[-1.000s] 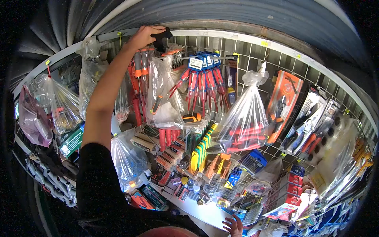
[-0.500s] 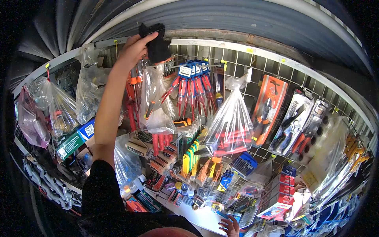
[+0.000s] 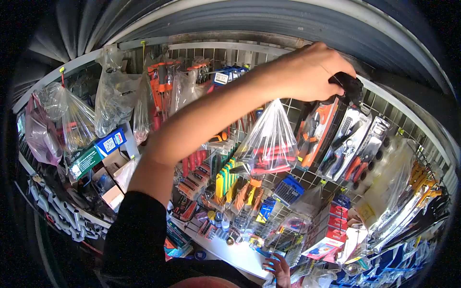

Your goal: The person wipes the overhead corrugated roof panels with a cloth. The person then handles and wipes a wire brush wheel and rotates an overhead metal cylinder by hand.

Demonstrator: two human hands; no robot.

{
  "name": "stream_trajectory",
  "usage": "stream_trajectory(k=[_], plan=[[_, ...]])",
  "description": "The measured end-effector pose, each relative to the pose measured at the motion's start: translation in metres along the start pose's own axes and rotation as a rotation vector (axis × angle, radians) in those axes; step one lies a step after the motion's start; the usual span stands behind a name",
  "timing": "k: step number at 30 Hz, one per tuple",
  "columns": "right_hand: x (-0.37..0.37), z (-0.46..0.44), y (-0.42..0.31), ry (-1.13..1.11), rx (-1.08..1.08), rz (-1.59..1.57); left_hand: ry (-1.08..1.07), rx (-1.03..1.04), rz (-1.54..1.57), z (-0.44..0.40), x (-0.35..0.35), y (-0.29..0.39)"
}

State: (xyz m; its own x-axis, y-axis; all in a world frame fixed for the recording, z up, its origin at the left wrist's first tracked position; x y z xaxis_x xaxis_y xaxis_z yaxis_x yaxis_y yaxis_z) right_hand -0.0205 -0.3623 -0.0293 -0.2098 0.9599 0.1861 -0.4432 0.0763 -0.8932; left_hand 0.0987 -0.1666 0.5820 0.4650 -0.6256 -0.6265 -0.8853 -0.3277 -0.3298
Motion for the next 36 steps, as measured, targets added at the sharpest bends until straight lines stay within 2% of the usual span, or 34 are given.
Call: stream_trajectory(k=[2, 5, 6, 7, 8, 10, 11, 12, 13, 14, 16, 17, 19, 22, 26, 28, 29, 30, 33, 34, 35, 36], plan=[[-0.008, 0.01, -0.004, 0.031, 0.018, 0.037, 0.147, -0.099, -0.07, 0.008, -0.008, 0.001], [-0.02, 0.016, -0.005, -0.028, 0.069, -0.029, 0.581, -0.423, -0.151, 0.055, -0.049, -0.03], [-0.027, 0.017, -0.002, -0.032, 0.071, -0.018, 0.779, -0.383, -0.231, 0.078, -0.067, -0.039], [-0.029, 0.019, -0.005, -0.076, -0.015, 0.092, 0.919, -0.477, -0.211, 0.107, -0.083, -0.051], [-0.031, 0.022, -0.005, -0.122, -0.101, 0.202, 0.996, -0.439, -0.278, 0.13, -0.101, -0.051], [-0.043, 0.021, 0.0, -0.16, -0.073, 0.133, 1.208, -0.535, -0.399, 0.186, -0.123, -0.067], [-0.047, 0.025, 0.001, -0.151, -0.063, 0.158, 1.29, -0.606, -0.363, 0.216, -0.13, -0.093], [-0.05, 0.027, 0.002, -0.142, -0.054, 0.178, 1.378, -0.56, -0.245, 0.221, -0.135, -0.082], [-0.058, 0.024, 0.008, -0.097, 0.063, 0.002, 1.408, -0.581, -0.217, 0.224, -0.136, -0.081], [-0.061, 0.024, 0.009, -0.099, 0.058, 0.004, 1.438, -0.601, -0.189, 0.225, -0.136, -0.081], [-0.069, 0.025, 0.012, -0.065, 0.032, 0.063, 1.336, -0.493, -0.361, 0.194, -0.128, -0.077], [-0.071, 0.025, 0.014, -0.046, 0.047, 0.057, 1.266, -0.43, -0.388, 0.163, -0.116, -0.049], [-0.076, 0.026, 0.016, -0.059, 0.023, 0.036, 1.094, -0.425, -0.283, 0.111, -0.081, -0.013], [-0.078, 0.022, 0.028, -0.084, 0.006, 0.0, 0.864, -0.146, -0.071, 0.043, -0.022, 0.016], [-0.065, 0.03, 0.019, -0.119, 0.064, 0.03, 0.69, 0.025, -0.18, 0.007, -0.001, 0.045], [-0.068, 0.03, 0.024, -0.099, 0.075, 0.048, 0.742, -0.065, -0.162, 0.022, -0.018, 0.025], [-0.074, 0.026, 0.03, -0.124, 0.052, 0.032, 0.836, -0.124, -0.128, 0.037, -0.03, 0.006], [-0.077, 0.025, 0.034, -0.149, 0.029, 0.016, 0.907, -0.339, -0.057, 0.06, -0.049, 0.0], [-0.079, 0.022, 0.04, -0.106, 0.09, 0.004, 1.127, -0.464, -0.254, 0.144, -0.1, -0.045], [-0.079, 0.021, 0.04, -0.111, 0.093, 0.008, 1.235, -0.469, -0.22, 0.17, -0.117, -0.054], [-0.08, 0.017, 0.042, -0.101, 0.123, 0.02, 1.318, -0.536, -0.405, 0.207, -0.132, -0.077], [-0.078, 0.014, 0.042, -0.092, 0.15, 0.031, 1.398, -0.531, -0.268, 0.244, -0.144, -0.108]])
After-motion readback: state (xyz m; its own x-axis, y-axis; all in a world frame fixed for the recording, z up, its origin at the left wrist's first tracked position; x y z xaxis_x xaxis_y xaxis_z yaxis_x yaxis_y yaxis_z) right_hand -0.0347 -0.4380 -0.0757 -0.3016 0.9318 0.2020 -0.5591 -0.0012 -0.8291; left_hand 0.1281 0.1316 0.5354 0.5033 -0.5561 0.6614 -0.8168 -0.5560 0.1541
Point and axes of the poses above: each hand's wrist, its own z-axis away from the middle knuckle, its own x-axis out of the palm, y = z × x, the point moved 7 cm from there along -z, towards the middle knuckle, and after that the axes turned 10 degrees about x, right-handed, at the moved point
